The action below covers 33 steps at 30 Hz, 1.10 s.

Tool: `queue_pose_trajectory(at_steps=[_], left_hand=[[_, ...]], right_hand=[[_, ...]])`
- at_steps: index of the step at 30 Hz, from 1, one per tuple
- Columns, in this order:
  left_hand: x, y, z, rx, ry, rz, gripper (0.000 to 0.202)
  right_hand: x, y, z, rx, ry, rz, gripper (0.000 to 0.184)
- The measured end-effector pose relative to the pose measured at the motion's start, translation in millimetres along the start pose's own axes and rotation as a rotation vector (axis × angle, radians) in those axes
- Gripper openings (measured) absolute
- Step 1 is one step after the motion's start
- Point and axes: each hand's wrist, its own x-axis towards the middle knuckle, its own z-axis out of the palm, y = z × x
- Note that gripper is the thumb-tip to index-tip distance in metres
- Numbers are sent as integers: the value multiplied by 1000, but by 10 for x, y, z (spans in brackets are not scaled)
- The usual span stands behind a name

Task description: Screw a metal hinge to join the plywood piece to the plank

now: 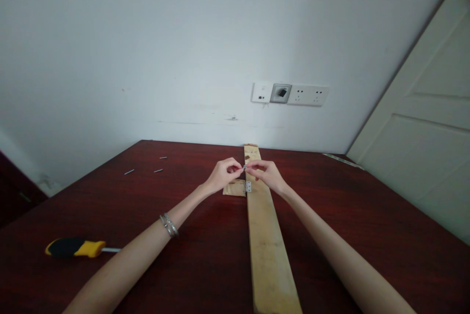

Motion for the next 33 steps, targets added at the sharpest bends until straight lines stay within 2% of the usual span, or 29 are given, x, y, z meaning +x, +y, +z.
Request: queue_pose_trajectory(at_steps=[33], left_hand=[[-52, 3, 76, 0, 8, -4, 5]], right_hand=[[-32, 0, 104, 55, -18, -18, 29]])
